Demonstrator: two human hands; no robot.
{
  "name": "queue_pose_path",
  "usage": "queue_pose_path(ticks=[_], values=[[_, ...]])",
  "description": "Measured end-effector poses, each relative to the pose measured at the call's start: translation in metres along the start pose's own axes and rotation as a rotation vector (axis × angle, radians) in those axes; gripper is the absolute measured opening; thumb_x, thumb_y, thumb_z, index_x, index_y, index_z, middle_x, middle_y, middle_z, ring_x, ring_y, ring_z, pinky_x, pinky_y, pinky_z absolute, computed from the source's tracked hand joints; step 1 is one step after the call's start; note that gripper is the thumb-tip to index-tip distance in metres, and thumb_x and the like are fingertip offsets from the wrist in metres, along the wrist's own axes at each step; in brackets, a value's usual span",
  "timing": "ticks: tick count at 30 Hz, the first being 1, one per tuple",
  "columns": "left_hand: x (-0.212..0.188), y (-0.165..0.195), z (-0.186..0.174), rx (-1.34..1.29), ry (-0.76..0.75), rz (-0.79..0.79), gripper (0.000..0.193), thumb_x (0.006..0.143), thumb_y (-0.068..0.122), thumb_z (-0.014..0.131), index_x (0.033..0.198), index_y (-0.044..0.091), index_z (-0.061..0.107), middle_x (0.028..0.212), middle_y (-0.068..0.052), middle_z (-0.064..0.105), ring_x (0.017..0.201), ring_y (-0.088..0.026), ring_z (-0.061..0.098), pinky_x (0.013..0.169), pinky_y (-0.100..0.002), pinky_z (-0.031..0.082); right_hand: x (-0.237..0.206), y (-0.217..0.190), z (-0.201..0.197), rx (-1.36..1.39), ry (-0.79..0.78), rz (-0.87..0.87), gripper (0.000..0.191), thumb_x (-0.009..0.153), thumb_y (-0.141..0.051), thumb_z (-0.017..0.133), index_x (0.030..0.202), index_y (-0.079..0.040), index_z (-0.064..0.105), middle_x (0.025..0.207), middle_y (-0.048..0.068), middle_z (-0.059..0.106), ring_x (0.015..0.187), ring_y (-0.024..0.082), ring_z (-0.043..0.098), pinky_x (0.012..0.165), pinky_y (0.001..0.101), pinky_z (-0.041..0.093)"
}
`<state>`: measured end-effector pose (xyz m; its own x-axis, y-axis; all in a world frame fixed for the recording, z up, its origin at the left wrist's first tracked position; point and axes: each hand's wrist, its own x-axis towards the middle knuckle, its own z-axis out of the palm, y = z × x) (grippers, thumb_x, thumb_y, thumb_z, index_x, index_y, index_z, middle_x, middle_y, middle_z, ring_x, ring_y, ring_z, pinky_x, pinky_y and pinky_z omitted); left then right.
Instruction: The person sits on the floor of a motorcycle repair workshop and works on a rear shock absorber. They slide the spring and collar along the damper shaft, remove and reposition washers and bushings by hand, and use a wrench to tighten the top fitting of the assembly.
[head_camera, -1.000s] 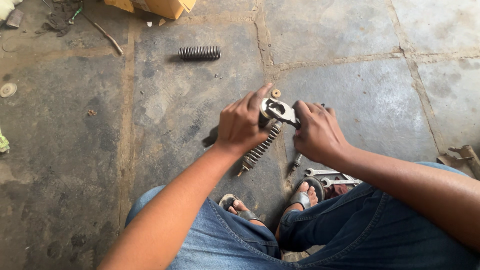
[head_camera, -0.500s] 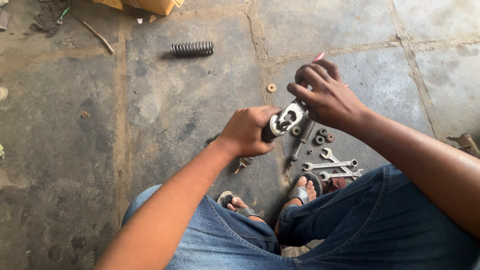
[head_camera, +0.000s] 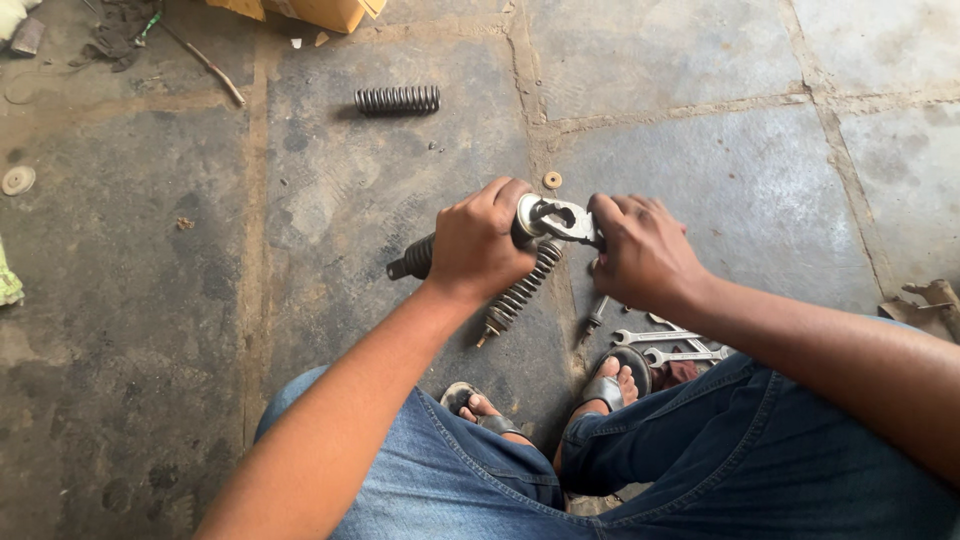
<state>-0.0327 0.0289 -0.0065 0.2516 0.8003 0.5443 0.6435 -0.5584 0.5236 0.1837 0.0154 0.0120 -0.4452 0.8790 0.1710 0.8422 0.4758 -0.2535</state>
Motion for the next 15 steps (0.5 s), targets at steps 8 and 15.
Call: queue_pose_path(ticks=[8,15], values=[[-0.004,0.0,0.011,0.113,0.084,0.007,0.028,0.075,0.008,0.072,0.101,0.002,0.064,0.09,-0.014,0.071,0.079,-0.035,0.075,0.069,-0.046,0.061,-0.01,-0.028,-0.002,0.15,-0.177,0.341,0.022,0.08,-0.004,0.063,0.098,0.001,0.052,0.086,0.028,0.064,0.087,0.049,0.063,0.08,0.0571,0.048],[0.003,-0.006,0.003,-0.086,-0.065,0.017,0.041,0.072,0.016,0.081,0.108,0.008,0.063,0.09,-0.011,0.073,0.076,-0.033,0.075,0.065,-0.045,0.061,0.006,0.009,0.011,0.093,-0.176,0.121,0.036,0.068,0.001,0.069,0.1,0.0,0.053,0.093,0.02,0.063,0.088,0.039,0.063,0.076,0.0515,0.054]])
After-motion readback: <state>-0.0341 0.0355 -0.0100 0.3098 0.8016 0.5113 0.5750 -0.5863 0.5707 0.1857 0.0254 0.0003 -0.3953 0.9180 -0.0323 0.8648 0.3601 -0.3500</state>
